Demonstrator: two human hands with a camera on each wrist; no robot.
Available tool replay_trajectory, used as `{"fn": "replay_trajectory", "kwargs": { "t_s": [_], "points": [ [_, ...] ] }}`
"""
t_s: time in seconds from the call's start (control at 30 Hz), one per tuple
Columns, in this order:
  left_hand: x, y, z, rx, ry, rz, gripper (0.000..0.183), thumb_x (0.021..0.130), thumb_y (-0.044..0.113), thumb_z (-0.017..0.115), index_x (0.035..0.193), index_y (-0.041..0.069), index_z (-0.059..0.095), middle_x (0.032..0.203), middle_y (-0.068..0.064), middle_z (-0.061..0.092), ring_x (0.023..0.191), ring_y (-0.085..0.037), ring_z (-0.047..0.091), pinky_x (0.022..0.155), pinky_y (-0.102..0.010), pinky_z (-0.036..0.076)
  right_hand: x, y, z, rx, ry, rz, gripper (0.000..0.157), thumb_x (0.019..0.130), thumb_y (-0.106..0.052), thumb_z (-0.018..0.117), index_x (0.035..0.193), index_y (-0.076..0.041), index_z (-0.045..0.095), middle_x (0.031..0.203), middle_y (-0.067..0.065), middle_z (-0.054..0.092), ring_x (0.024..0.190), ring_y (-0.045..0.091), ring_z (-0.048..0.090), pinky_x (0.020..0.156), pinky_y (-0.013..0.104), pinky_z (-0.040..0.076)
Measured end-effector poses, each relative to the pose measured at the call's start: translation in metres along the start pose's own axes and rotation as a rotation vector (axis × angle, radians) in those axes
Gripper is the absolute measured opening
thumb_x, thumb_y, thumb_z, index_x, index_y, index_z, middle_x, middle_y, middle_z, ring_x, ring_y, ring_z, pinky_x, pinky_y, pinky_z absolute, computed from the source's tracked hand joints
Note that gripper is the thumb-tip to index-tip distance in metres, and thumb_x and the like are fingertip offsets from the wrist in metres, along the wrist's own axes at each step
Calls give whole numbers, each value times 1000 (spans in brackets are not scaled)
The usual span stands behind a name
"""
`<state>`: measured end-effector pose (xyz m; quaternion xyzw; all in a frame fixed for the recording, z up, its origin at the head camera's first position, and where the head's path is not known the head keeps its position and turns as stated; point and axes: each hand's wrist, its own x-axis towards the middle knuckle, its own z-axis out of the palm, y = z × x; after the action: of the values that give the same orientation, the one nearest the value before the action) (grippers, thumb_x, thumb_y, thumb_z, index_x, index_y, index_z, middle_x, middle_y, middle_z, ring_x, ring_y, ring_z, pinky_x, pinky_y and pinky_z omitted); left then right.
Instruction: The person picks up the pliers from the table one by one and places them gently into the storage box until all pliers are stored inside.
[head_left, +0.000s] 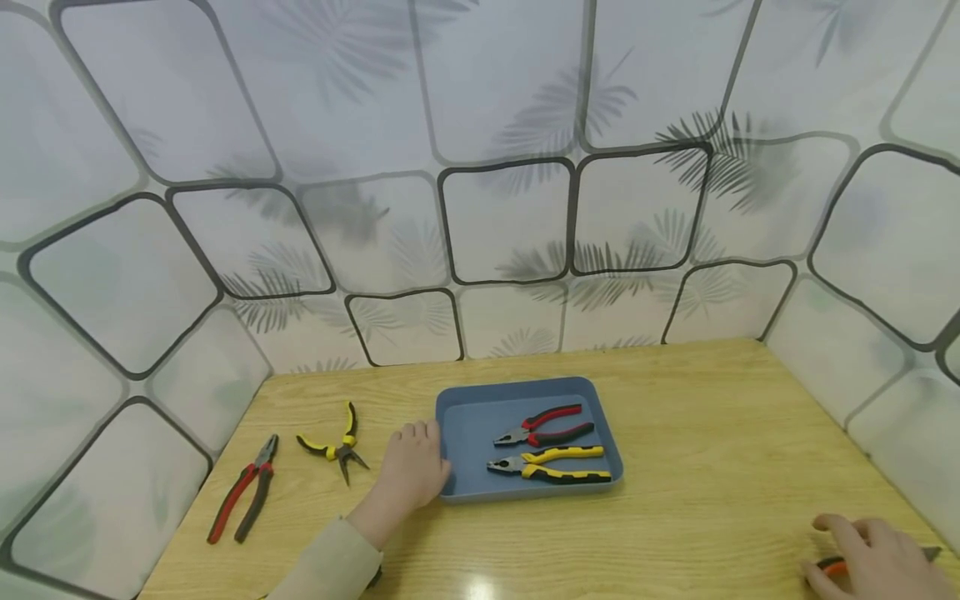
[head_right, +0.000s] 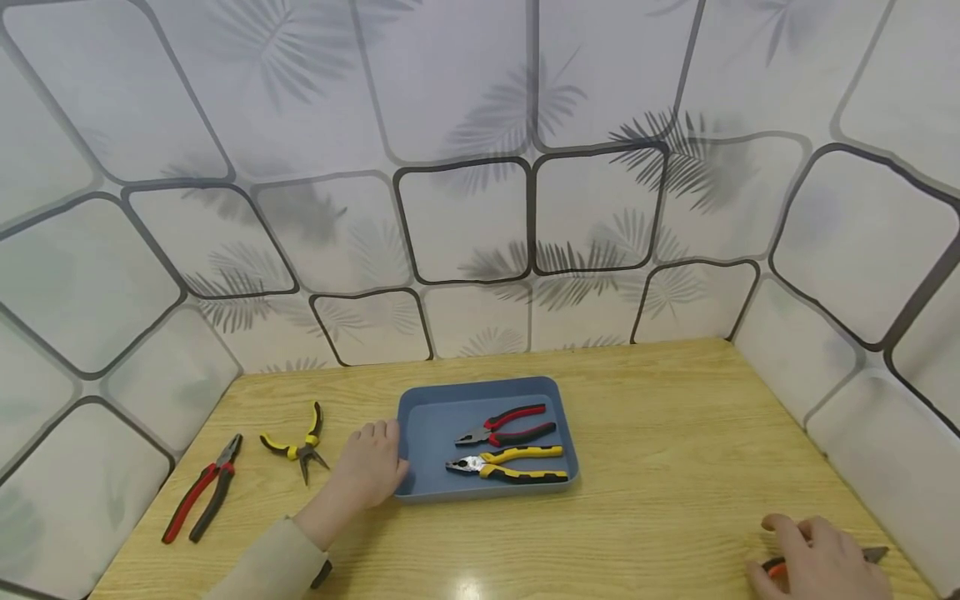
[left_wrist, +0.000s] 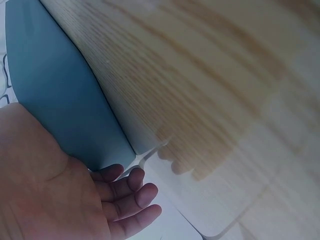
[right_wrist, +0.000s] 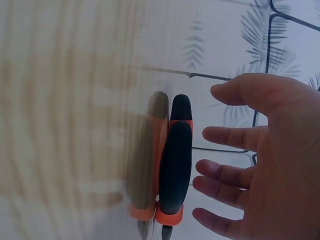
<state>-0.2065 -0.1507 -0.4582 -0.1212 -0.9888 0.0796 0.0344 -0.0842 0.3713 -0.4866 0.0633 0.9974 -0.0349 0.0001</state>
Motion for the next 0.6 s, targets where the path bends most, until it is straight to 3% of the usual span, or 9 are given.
{"fn": "replay_trajectory", "kwargs": {
  "t_s": [0.17,0.27,0.43,0.6],
  "points": [
    [-1,0,-2,-18,18,1,36,89,35,52,101,1,47,88,-13,52,85,-28,54,78,-42,46,-5,1,7,-13,-17,120,83,63,-57,76,116,3,52,97,31,47,83,43,45,67,51,37],
    [-1,1,-2,-16,18,-2,36,89,36,52,101,1,47,88,-13,52,85,-27,53,77,-42,46,-9,5,12,-13,-18,120,92,59,-62,75,116,5,49,97,33,45,86,45,42,70,54,36],
    [-2,1,-2,-14,20,-6,37,89,36,52,102,1,48,89,-14,52,85,-27,53,77,-42,46,-18,9,19,-22,74,123,95,55,-64,76,114,5,49,93,32,45,82,43,43,69,53,35],
    [-2,1,0,-9,19,-5,37,89,36,52,102,1,48,89,-13,52,84,-27,52,77,-41,45,-22,4,24,-66,143,244,94,55,-58,80,117,5,48,96,33,45,84,45,45,70,53,37]
  ]
}}
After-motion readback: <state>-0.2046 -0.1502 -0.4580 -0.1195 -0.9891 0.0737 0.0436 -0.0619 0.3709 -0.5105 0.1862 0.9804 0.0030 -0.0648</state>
